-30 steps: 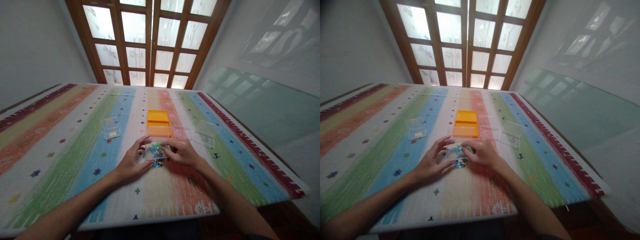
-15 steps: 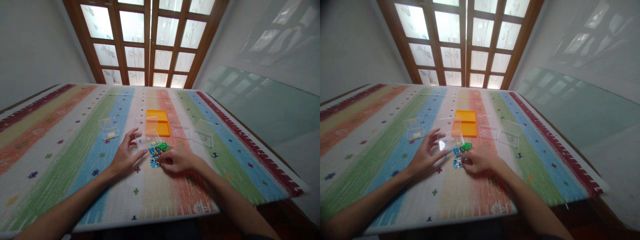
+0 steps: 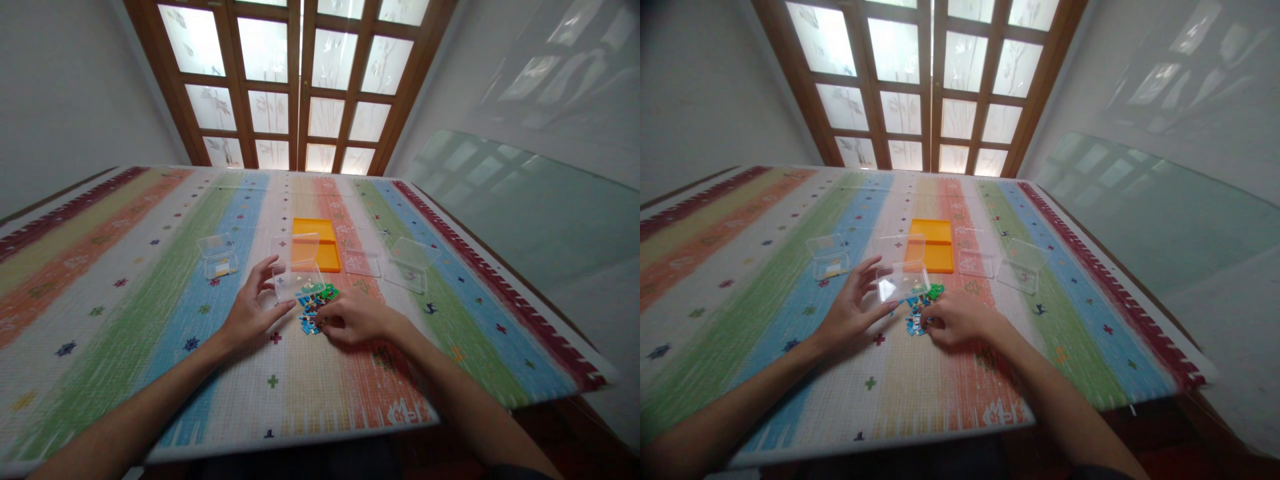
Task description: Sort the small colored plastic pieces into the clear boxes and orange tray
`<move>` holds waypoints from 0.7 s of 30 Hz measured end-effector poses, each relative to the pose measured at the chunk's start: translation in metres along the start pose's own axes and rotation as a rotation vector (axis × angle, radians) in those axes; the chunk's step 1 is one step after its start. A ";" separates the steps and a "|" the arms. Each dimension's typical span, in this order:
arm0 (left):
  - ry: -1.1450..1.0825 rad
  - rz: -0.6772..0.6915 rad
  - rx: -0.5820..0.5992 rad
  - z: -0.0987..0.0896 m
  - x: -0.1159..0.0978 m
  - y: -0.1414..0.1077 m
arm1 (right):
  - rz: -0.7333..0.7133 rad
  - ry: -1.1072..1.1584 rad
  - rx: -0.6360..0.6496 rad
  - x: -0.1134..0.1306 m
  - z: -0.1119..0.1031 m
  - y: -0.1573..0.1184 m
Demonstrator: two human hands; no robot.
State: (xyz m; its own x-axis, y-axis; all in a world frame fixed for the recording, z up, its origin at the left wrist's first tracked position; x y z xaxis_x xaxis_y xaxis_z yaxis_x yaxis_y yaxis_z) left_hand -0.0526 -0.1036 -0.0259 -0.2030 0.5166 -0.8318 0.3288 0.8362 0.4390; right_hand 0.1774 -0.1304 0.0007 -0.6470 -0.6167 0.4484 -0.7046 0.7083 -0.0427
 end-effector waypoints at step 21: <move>-0.021 0.025 0.036 0.001 0.001 0.001 | -0.006 -0.123 -0.036 -0.006 0.013 0.002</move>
Point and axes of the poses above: each hand's wrist, its own y-axis towards the middle knuckle, its own z-axis out of the palm, x = y × z, the point moved 2 cm from there along y, towards the middle knuckle, and after that the axes turned 5 degrees about z, right-handed, at the moved point
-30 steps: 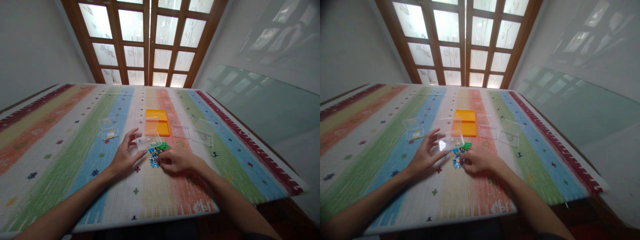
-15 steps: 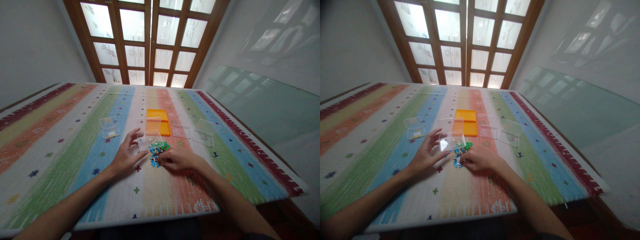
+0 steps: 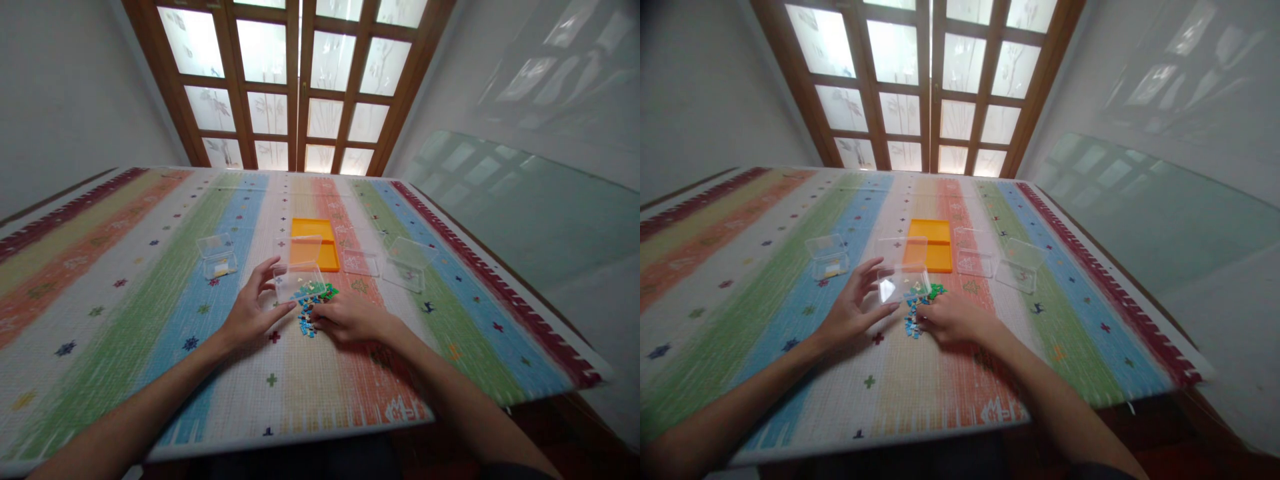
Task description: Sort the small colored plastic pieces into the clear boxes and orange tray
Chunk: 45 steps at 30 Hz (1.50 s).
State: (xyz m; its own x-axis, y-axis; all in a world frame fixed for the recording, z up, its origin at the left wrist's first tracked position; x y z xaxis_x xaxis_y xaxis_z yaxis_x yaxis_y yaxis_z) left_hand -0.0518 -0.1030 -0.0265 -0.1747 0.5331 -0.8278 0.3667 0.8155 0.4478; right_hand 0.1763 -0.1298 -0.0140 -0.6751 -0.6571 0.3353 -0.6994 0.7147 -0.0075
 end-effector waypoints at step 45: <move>-0.030 0.072 0.126 0.013 -0.004 -0.010 | 0.024 0.035 -0.352 -0.001 -0.030 -0.005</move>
Point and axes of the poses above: each hand's wrist, its own y-axis towards the middle knuckle, its own z-axis out of the palm, x = y × z, the point moved 2 cm from there along y, towards the middle knuckle, and after that the axes turned 5 degrees about z, right-handed, at the moved point
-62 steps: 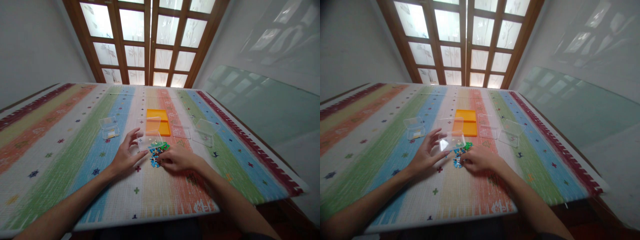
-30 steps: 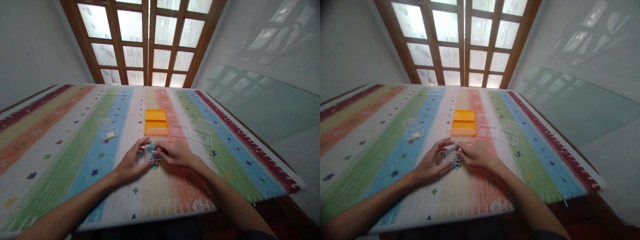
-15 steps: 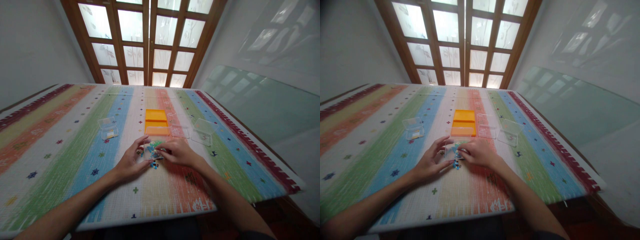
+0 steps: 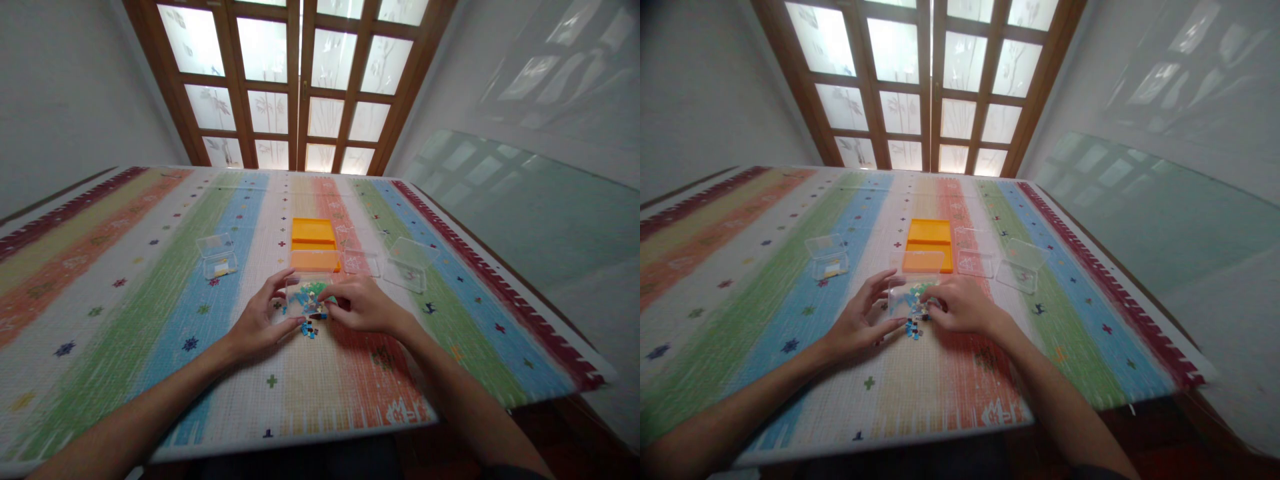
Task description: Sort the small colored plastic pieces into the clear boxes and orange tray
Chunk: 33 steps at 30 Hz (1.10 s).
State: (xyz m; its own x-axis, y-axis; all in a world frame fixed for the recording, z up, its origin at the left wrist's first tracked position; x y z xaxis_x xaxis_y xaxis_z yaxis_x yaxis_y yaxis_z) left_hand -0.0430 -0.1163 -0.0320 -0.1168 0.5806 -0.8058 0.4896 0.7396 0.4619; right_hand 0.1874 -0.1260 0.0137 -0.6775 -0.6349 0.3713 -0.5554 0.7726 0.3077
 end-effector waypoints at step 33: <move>0.123 -0.097 -0.162 -0.010 0.000 0.007 | -0.067 -0.014 0.293 0.018 0.035 0.001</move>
Point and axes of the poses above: each hand's wrist, its own y-axis towards the middle knuckle, its own z-axis out of the palm, x = y × z, the point moved 2 cm from there along y, towards the middle knuckle, and after that the axes turned 5 degrees about z, right-handed, at the moved point
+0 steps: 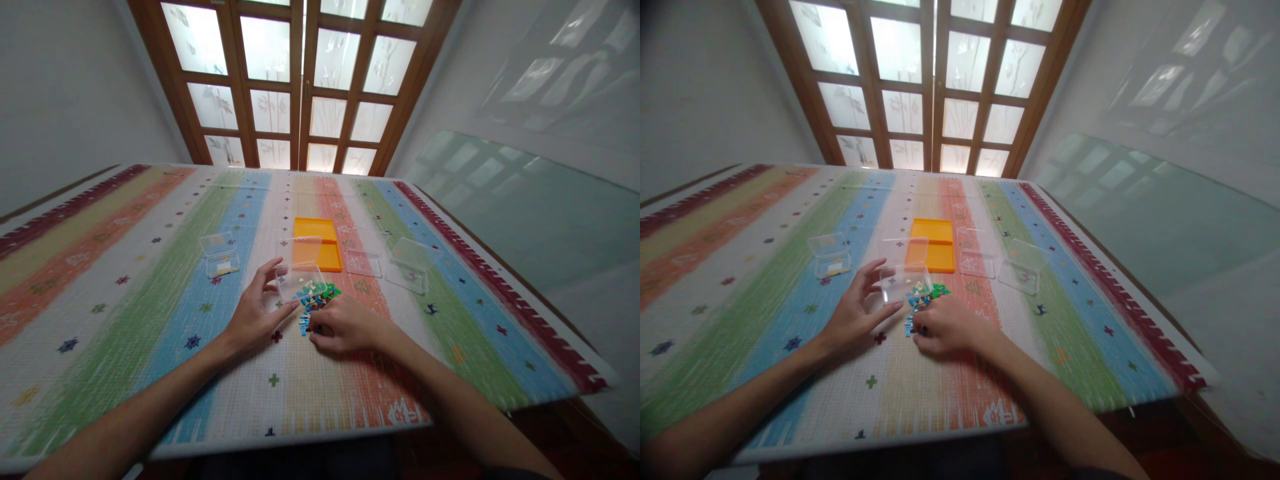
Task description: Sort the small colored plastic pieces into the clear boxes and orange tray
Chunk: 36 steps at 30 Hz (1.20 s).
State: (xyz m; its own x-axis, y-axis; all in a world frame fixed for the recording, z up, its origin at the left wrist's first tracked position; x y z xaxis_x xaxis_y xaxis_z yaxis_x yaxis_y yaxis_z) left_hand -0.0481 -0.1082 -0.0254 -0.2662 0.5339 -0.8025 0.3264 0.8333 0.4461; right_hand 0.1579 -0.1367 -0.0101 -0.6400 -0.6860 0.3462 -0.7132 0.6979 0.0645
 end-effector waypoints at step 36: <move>0.014 0.017 -0.006 -0.001 0.006 0.001 | 0.091 0.084 -0.490 -0.010 -0.013 -0.007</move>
State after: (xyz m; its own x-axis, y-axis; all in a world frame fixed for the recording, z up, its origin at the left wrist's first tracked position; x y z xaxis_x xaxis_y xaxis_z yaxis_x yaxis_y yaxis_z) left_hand -0.0507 -0.1041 -0.0292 -0.2732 0.5496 -0.7895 0.3252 0.8251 0.4619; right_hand 0.1730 -0.1324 -0.0022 -0.6538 -0.6131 0.4434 -0.4248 0.7824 0.4554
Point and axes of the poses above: each hand's wrist, its own y-axis towards the middle knuckle, its own z-axis out of the palm, x = y × z, the point moved 2 cm from there along y, towards the middle knuckle, and after that the axes turned 5 degrees about z, right-handed, at the moved point
